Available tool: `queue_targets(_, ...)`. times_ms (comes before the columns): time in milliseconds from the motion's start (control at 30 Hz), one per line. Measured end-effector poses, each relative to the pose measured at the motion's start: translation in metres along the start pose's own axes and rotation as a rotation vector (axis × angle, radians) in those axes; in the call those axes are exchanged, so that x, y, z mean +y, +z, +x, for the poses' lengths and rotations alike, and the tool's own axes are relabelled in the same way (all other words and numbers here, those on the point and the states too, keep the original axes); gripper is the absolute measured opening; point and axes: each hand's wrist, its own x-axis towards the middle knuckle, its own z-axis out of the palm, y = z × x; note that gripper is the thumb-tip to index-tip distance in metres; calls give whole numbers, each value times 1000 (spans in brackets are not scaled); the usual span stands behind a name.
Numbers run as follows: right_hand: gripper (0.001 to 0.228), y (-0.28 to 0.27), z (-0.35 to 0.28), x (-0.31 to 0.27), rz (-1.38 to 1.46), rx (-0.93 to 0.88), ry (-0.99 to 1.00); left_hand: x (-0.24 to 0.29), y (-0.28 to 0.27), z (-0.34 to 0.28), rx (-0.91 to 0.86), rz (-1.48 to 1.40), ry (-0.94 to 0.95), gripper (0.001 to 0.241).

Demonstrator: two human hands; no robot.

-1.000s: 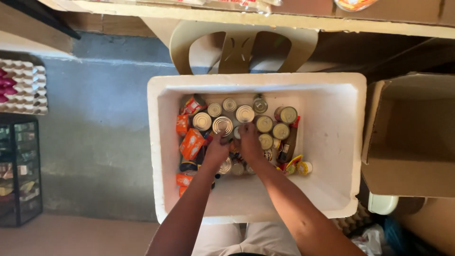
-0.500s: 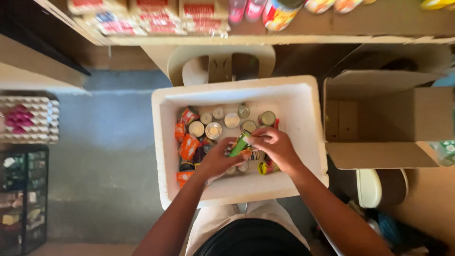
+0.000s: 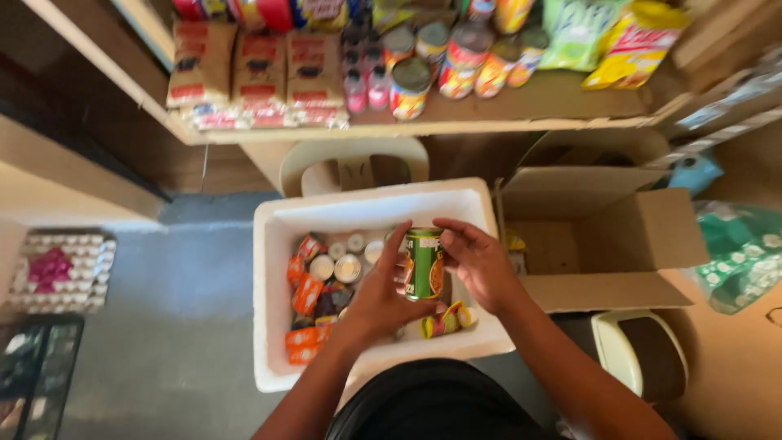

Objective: Sorting and organizing various canned food products from a plastic bin onto a display shelf.

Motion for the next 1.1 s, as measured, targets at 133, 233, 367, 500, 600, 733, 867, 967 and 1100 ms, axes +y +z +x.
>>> queue_targets(133,41,0,-19,-15,-74,44,34,33,19,0,204,268,285,123)
queue_targets(233,49,14,-36,-30,-226,-28,-76,49,29,1,231,464,137,114)
queue_targets(367,54,8,-41,-37,-163,-108,-146,62,38,1,229,567,180,114)
queue_targets(500,57,8,-51,-44,-198,-23,-217,61,43,-1,185,469,248,118)
queue_targets(600,56,8,-59,-55,-260,-7,-235,52,45,0,133,368,378,118)
queue_targets(733,52,4,-61,-55,-201,-61,-236,67,41,-4,140,397,396,111)
queue_targets(867,54,-5,-58,-48,1,-164,-127,81,37,-13,183,487,340,114)
queue_targets(967,54,-3,-60,-46,175,-284,-82,81,36,-18,219,464,469,113)
queue_targets(1100,58,2,-62,-47,283,-359,-41,77,38,-18,189,403,551,104)
